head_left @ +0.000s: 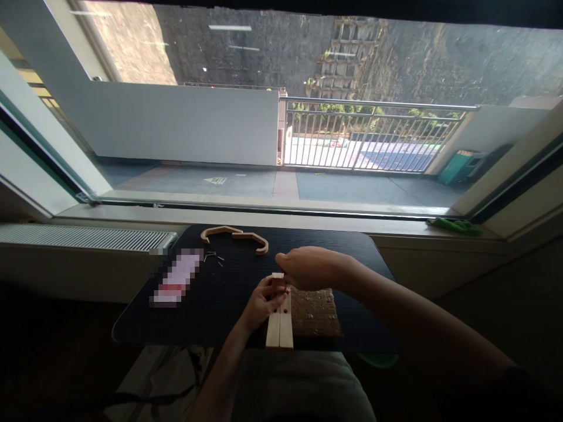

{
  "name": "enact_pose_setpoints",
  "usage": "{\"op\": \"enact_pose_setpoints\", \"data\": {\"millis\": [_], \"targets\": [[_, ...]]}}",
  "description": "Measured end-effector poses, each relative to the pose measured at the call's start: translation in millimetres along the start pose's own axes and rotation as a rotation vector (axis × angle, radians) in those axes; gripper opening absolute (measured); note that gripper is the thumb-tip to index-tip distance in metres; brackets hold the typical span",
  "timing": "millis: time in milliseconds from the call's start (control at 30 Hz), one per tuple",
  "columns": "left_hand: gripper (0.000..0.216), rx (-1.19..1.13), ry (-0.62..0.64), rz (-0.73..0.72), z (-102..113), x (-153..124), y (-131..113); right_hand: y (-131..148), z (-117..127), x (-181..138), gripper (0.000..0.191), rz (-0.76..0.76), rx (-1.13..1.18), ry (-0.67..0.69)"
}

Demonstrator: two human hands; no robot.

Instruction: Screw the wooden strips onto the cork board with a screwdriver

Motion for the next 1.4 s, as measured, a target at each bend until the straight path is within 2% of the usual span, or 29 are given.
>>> {"op": "enact_pose_setpoints", "data": {"millis": [200,433,733,900,1167,1400], "targets": [[0.033,-0.018,0.002,-0.002,0,1,-1,1,3,2,0.019,-0.010,-0.053,-0.034],[0.031,0.004,0.009,0.001,0,0,0,1,3,5,0.025,-0.045,-0.055,-0.039],[0.029,0.031,0.012,0.025,1,-1,-1,0,-6,8,0.026,-0.019,-0.058,-0.093],[0.025,0.061,0.022,0.012,1,-1,-5,-1,-7,5,0.038,0.020,-0.003,-0.098],[0.023,0.111,0.030,-0.023,2,0,-7,0,-11,3,0.028,0.033,-0.007,-0.073],[0.024,0.097,0.029,-0.010,2,0,-5,-1,-9,1,0.029,0.023,-0.011,-0.079]]}}
Point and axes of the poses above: each hand's wrist, its own x-axis towards the middle knuckle, its own z-axis out of the back of the hand, y = z × x, the point moved 2 cm from there along x, towards the middle knuckle, and after that the axes turned 1 degree about x, right-handed, at the moved point
